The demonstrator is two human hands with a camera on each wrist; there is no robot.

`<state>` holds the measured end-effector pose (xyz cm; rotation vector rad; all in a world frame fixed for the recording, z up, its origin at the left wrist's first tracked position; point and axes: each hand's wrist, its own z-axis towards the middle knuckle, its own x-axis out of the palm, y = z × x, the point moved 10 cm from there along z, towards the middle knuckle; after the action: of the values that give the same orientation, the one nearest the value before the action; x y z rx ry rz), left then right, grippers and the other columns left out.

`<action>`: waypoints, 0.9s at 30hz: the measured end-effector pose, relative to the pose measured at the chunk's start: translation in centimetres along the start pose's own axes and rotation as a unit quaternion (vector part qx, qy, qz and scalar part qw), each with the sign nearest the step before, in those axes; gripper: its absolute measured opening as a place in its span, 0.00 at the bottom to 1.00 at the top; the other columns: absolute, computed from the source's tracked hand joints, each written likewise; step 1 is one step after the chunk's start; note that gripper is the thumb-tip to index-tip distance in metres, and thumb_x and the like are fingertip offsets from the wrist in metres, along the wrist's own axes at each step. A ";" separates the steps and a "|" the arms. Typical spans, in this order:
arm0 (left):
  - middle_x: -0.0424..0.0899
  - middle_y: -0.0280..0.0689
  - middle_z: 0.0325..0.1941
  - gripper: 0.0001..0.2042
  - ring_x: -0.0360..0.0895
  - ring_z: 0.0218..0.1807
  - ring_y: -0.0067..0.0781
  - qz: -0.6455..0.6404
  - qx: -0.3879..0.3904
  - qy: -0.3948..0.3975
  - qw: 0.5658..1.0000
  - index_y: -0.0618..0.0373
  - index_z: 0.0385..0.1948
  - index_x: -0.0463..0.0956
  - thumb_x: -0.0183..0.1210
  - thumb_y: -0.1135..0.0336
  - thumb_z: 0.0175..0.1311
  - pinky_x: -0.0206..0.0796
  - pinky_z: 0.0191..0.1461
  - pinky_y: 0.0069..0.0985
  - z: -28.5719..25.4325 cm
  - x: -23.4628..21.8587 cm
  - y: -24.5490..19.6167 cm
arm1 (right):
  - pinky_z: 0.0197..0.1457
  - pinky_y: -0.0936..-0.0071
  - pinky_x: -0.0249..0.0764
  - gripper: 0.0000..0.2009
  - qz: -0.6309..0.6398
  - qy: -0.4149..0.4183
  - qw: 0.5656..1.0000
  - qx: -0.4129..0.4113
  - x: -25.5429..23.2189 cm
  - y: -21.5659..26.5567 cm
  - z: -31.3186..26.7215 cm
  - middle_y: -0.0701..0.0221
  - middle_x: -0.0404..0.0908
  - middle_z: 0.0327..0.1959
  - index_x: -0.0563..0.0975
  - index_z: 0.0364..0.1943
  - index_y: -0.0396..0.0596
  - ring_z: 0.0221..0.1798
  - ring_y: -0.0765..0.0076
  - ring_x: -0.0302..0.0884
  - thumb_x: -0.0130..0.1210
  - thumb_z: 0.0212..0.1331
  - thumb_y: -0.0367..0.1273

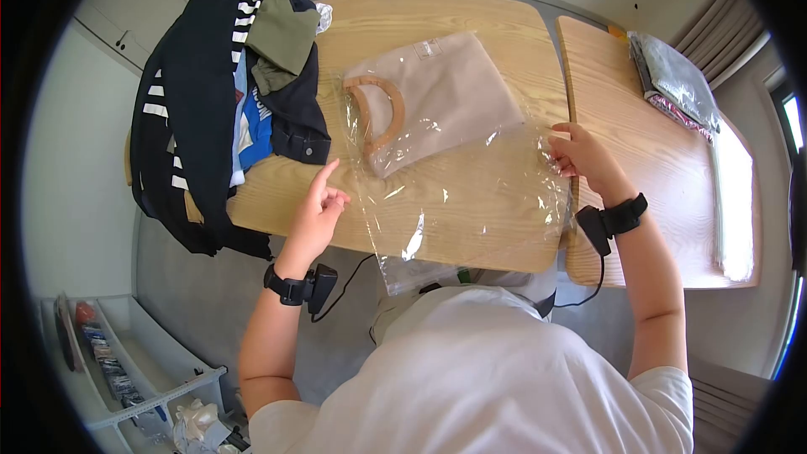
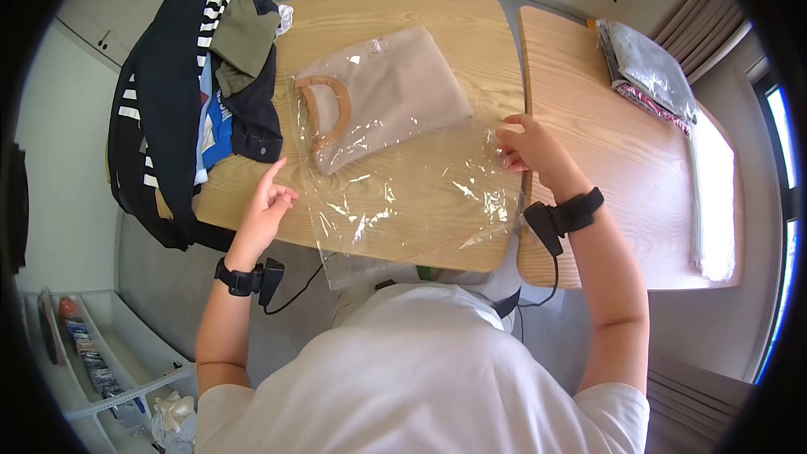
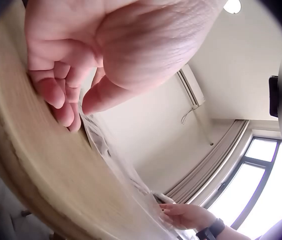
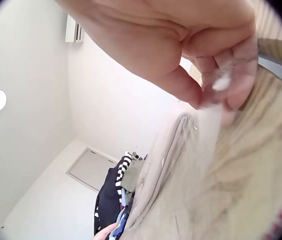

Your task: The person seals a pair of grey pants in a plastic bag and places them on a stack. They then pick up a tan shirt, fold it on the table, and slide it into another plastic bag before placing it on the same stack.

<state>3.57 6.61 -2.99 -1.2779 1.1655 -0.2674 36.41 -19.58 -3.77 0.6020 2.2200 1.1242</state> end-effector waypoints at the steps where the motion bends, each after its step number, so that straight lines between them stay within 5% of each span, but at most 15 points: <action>1: 0.77 0.34 0.38 0.27 0.69 0.37 0.19 -0.096 -0.009 -0.002 0.995 0.52 0.67 0.55 0.48 0.77 0.65 0.63 0.47 0.19 -0.3 0.4 0.3 | 0.28 0.79 0.71 0.26 0.006 0.011 1.000 -0.027 0.6 -0.1 -0.6 0.66 0.79 0.28 0.62 0.61 0.38 0.24 0.75 0.74 0.54 0.59 0.30; 8: 0.76 0.30 0.30 0.28 0.70 0.32 0.16 -0.028 0.022 0.001 0.999 0.52 0.67 0.56 0.52 0.77 0.63 0.64 0.40 0.16 -0.7 2.3 -1.4 | 0.30 0.81 0.67 0.29 0.064 0.045 0.991 -0.109 1.9 -0.5 -4.6 0.70 0.75 0.24 0.56 0.66 0.38 0.25 0.79 0.70 0.49 0.60 0.24; 13: 0.75 0.30 0.33 0.25 0.70 0.35 0.15 -0.124 0.037 0.045 0.991 0.53 0.64 0.62 0.51 0.78 0.62 0.64 0.40 0.16 -3.6 2.3 0.0 | 0.34 0.84 0.66 0.24 0.175 0.080 0.977 -0.098 2.3 -2.7 -9.6 0.76 0.72 0.22 0.62 0.64 0.41 0.28 0.81 0.70 0.48 0.62 0.24; 15: 0.74 0.34 0.37 0.23 0.69 0.34 0.20 -0.004 0.108 -0.003 0.994 0.55 0.60 0.66 0.51 0.79 0.61 0.65 0.40 0.18 -5.2 0.8 -0.9 | 0.38 0.82 0.70 0.23 0.177 0.097 0.977 -0.069 1.9 -5.1 -10.1 0.70 0.74 0.30 0.66 0.62 0.45 0.34 0.77 0.73 0.49 0.61 0.23; 16: 0.74 0.39 0.50 0.23 0.73 0.43 0.29 0.103 0.151 -0.050 0.982 0.54 0.58 0.70 0.54 0.79 0.58 0.67 0.47 0.23 -6.0 0.2 -2.1 | 0.43 0.78 0.72 0.24 -0.030 -0.003 0.976 -0.216 0.5 -2.8 -11.1 0.67 0.74 0.37 0.67 0.61 0.48 0.40 0.72 0.74 0.50 0.58 0.22; 17: 0.74 0.39 0.50 0.23 0.73 0.43 0.29 0.103 0.152 -0.049 0.982 0.54 0.58 0.70 0.54 0.79 0.58 0.67 0.47 0.23 -6.0 0.0 -2.5 | 0.49 0.74 0.73 0.25 -0.235 -0.103 0.903 -0.345 0.3 -0.5 -13.0 0.63 0.74 0.44 0.69 0.60 0.51 0.46 0.66 0.74 0.52 0.56 0.22; 18: 0.72 0.40 0.55 0.24 0.72 0.50 0.35 0.226 0.248 -0.058 0.940 0.53 0.58 0.70 0.56 0.78 0.57 0.66 0.51 0.27 -6.7 0.6 -4.6 | 0.64 0.63 0.65 0.30 -0.343 -0.105 0.868 -0.344 0.9 0.5 -13.6 0.61 0.67 0.60 0.68 0.61 0.57 0.62 0.56 0.65 0.56 0.51 0.22; 19: 0.70 0.41 0.60 0.25 0.71 0.57 0.40 0.344 0.338 -0.065 0.874 0.52 0.58 0.70 0.58 0.77 0.55 0.64 0.56 0.30 -7.6 1.6 -6.2 | 0.64 0.63 0.65 0.30 -0.343 -0.108 0.868 -0.343 1.2 0.9 -13.4 0.61 0.67 0.60 0.68 0.61 0.57 0.62 0.56 0.65 0.56 0.51 0.22; 20: 0.67 0.39 0.65 0.25 0.64 0.65 0.43 0.316 0.332 -0.031 0.888 0.51 0.56 0.71 0.61 0.75 0.53 0.60 0.61 0.35 -7.3 2.2 -5.5 | 0.67 0.61 0.59 0.31 -0.396 -0.080 0.842 -0.356 2.4 1.1 -13.3 0.63 0.64 0.63 0.67 0.62 0.58 0.66 0.56 0.60 0.56 0.50 0.23; 24: 0.72 0.38 0.62 0.24 0.66 0.65 0.43 0.356 0.393 -0.004 0.848 0.54 0.53 0.73 0.63 0.76 0.50 0.60 0.61 0.37 -7.0 4.3 -6.2 | 0.73 0.57 0.47 0.33 -0.499 0.022 0.783 -0.372 5.6 0.9 -13.0 0.68 0.54 0.71 0.64 0.64 0.62 0.74 0.60 0.47 0.56 0.51 0.23; 27: 0.76 0.35 0.57 0.18 0.69 0.62 0.37 0.346 0.416 -0.012 0.841 0.53 0.47 0.77 0.62 0.74 0.52 0.64 0.57 0.33 -6.8 4.6 -6.2 | 0.74 0.58 0.46 0.35 -0.571 0.014 0.739 -0.357 5.3 0.5 -12.9 0.70 0.53 0.72 0.61 0.66 0.62 0.74 0.61 0.48 0.56 0.51 0.24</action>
<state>2.88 -2.91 0.83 -0.0620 1.2080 -0.1770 24.00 -23.41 1.29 -0.9977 1.4292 1.0721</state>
